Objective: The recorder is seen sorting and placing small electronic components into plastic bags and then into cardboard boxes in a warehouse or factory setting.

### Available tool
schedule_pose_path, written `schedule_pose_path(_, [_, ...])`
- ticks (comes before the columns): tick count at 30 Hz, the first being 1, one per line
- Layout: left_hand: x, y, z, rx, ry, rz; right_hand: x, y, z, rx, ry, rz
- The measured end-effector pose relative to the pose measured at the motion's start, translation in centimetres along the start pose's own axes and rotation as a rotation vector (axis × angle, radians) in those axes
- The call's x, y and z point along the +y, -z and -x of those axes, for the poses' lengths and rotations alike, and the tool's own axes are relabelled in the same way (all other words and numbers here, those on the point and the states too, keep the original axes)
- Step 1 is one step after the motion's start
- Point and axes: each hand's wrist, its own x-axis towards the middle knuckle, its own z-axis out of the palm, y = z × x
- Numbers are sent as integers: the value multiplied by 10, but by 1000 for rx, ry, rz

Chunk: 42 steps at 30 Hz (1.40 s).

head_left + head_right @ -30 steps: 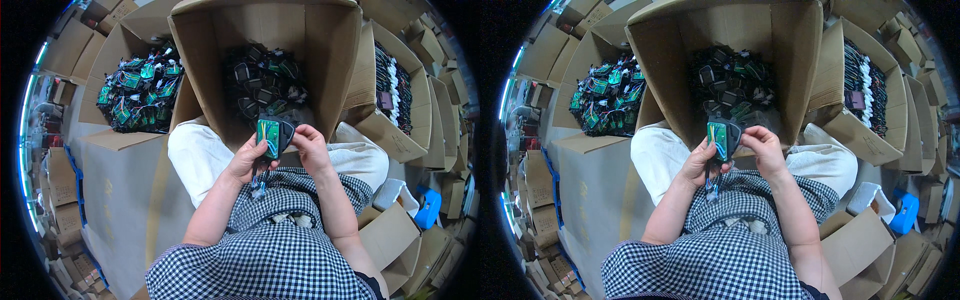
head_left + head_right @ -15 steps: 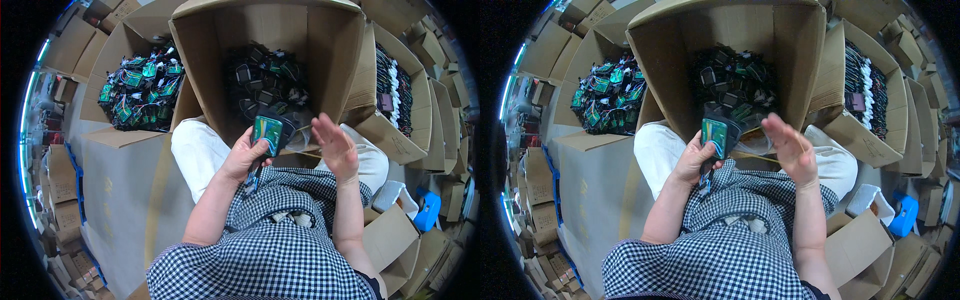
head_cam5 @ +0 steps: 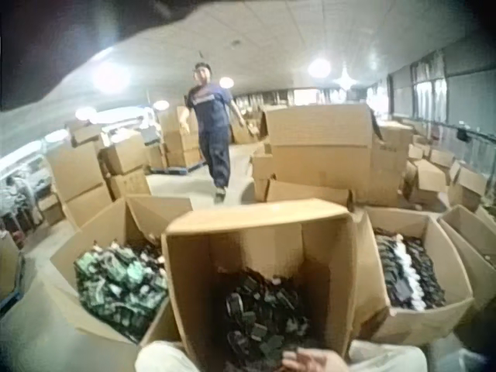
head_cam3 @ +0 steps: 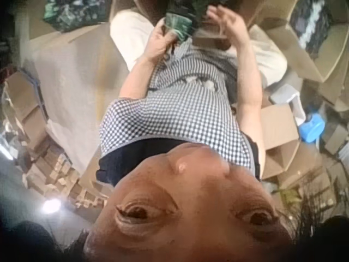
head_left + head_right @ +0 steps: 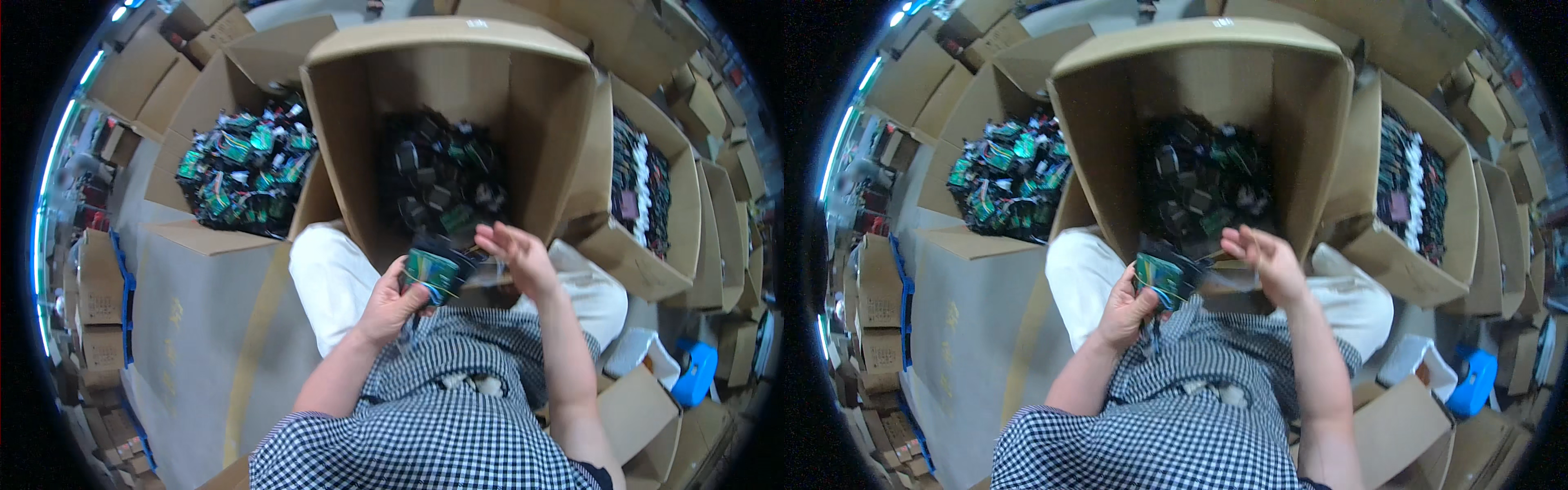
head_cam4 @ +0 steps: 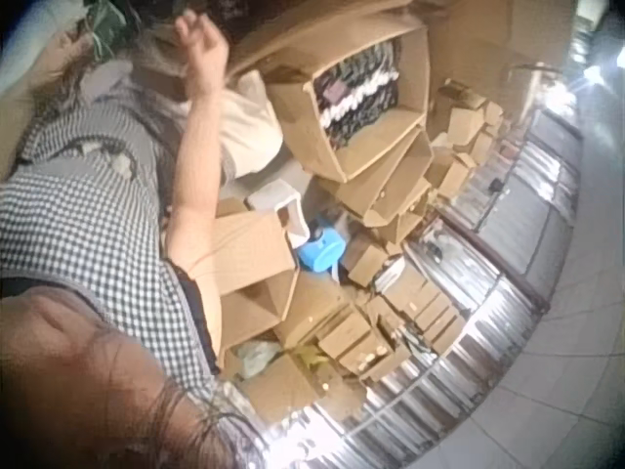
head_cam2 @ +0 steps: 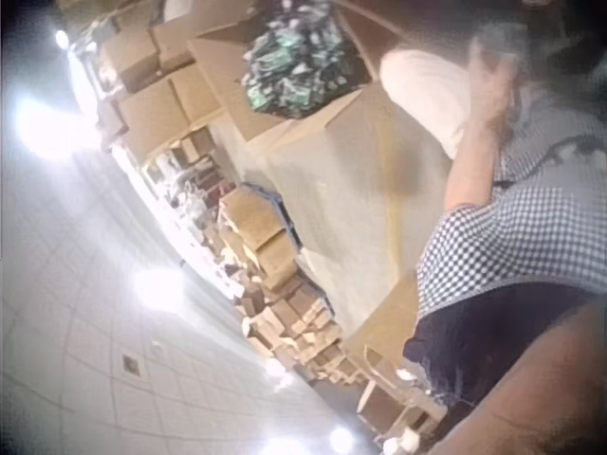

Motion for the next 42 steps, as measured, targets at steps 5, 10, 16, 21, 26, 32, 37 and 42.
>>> schedule_pose_path(5, [-4, 11, -3, 21, 314, -136, -43, -49, 17, -206, 482, 981])
schedule_pose_path(10, [3, 9, -6, -395, 196, -827, -49, -44, 0, -617, 169, 1048])
schedule_pose_path(16, [102, 64, -12, 423, -111, -487, -39, 2, 16, 497, 116, 239])
schedule_pose_path(21, [180, 139, -33, 658, -581, 242, 0, 18, 37, 385, 3, 235])
schedule_pose_path(26, [170, 86, -36, 379, -366, -160, 19, 3, 44, 388, -110, 202])
schedule_pose_path(32, [202, 4, -71, 260, -462, -489, 15, -11, 53, 352, -126, 265])
schedule_pose_path(37, [238, -27, -138, 386, -673, -395, 5, -21, 61, 336, -92, 249])
schedule_pose_path(42, [271, -100, -184, 439, -858, -372, -5, -23, 74, 338, -48, 208])
